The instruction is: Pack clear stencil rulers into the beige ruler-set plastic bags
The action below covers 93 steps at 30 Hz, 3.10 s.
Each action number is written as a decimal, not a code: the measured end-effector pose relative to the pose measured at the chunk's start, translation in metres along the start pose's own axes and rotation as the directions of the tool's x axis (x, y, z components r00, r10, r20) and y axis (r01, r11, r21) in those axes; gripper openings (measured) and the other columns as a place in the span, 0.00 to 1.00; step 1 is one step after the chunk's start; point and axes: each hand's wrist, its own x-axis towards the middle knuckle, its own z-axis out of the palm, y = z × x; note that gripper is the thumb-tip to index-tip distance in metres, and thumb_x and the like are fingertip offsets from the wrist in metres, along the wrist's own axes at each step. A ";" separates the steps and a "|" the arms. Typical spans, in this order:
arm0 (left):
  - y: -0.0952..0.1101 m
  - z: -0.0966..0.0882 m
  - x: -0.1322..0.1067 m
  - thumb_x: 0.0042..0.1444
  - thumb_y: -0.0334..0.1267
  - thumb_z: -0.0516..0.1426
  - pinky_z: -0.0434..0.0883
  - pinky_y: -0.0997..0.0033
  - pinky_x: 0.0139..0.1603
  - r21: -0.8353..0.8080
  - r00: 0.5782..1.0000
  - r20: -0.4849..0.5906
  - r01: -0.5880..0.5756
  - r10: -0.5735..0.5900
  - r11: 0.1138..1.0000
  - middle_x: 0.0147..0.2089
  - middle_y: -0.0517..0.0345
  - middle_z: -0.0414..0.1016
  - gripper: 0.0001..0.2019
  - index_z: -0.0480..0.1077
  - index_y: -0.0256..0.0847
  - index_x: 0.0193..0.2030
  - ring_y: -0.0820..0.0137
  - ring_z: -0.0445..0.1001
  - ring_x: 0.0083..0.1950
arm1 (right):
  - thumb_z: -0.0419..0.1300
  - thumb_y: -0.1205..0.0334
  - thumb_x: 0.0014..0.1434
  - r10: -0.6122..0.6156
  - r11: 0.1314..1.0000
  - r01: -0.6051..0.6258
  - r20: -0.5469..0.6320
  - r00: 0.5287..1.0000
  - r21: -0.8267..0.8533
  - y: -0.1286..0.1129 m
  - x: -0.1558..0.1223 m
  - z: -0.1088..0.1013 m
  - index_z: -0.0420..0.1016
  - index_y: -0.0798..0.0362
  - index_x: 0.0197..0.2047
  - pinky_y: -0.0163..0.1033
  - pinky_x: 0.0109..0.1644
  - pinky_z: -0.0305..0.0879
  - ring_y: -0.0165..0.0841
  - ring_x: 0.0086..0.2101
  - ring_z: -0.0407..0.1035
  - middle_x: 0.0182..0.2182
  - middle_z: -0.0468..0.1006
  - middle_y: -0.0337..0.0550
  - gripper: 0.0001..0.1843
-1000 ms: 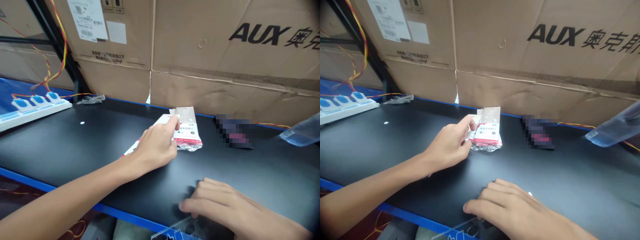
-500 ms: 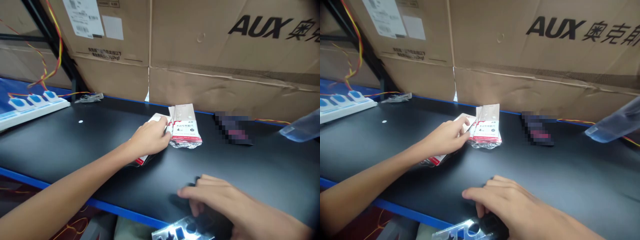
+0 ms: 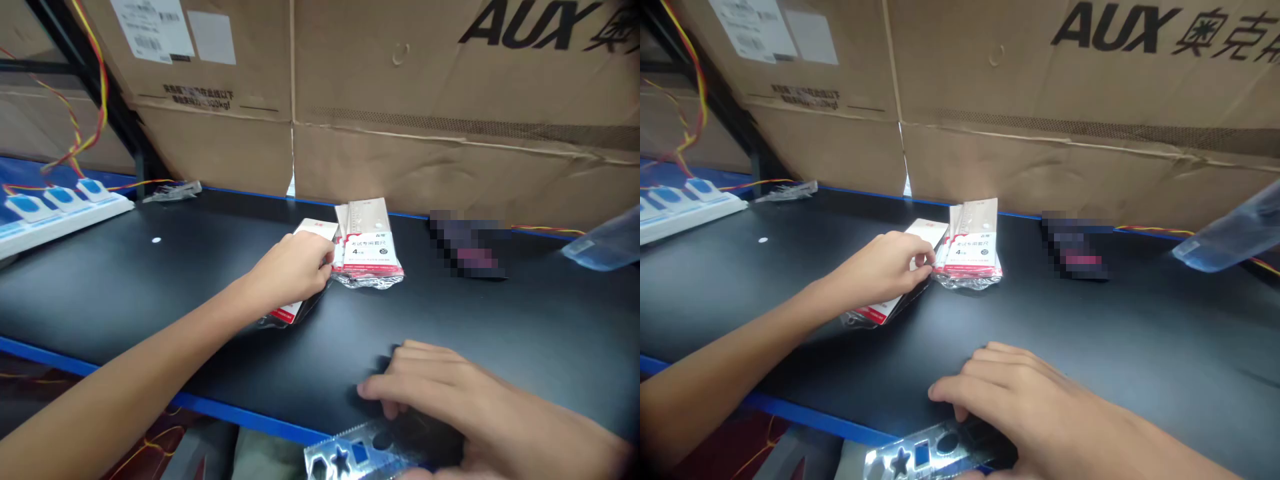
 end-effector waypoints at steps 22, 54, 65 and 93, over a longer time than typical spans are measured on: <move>-0.003 -0.006 -0.005 0.63 0.54 0.47 0.69 0.59 0.34 0.151 0.990 0.099 0.083 -0.098 0.985 0.47 0.47 0.78 0.20 0.71 0.44 0.47 0.49 0.77 0.42 | 0.63 0.55 0.63 -0.048 0.996 0.047 -0.016 0.999 -0.072 0.004 0.003 -0.002 0.76 0.49 0.53 0.35 0.47 0.70 0.35 0.40 0.75 0.41 0.80 0.47 0.16; -0.025 -0.033 -0.004 0.49 0.44 0.58 0.68 0.62 0.58 -0.037 0.983 0.178 0.042 -0.035 0.998 0.62 0.55 0.70 0.29 0.67 0.47 0.61 0.58 0.72 0.58 | 0.67 0.52 0.59 0.678 0.451 -0.298 -0.106 0.727 0.841 0.024 0.010 -0.021 0.74 0.53 0.31 0.28 0.21 0.66 0.26 0.22 0.67 0.23 0.70 0.36 0.14; 0.006 -0.025 -0.013 0.60 0.30 0.50 0.71 0.69 0.41 -0.074 0.961 -0.244 -0.150 0.128 0.986 0.47 0.59 0.76 0.10 0.70 0.44 0.43 0.69 0.75 0.40 | 0.66 0.51 0.60 0.694 0.507 -0.161 -0.289 0.660 0.847 0.017 0.009 -0.022 0.76 0.52 0.37 0.30 0.19 0.68 0.28 0.20 0.70 0.23 0.72 0.36 0.12; 0.043 0.005 -0.034 0.63 0.27 0.48 0.67 0.65 0.31 0.330 0.837 -0.202 -0.431 0.509 0.840 0.47 0.50 0.74 0.15 0.76 0.41 0.40 0.63 0.69 0.42 | 0.68 0.50 0.56 0.760 0.529 -0.322 -0.270 0.591 0.785 -0.001 0.012 -0.013 0.68 0.48 0.57 0.29 0.10 0.63 0.29 0.13 0.67 0.18 0.69 0.30 0.29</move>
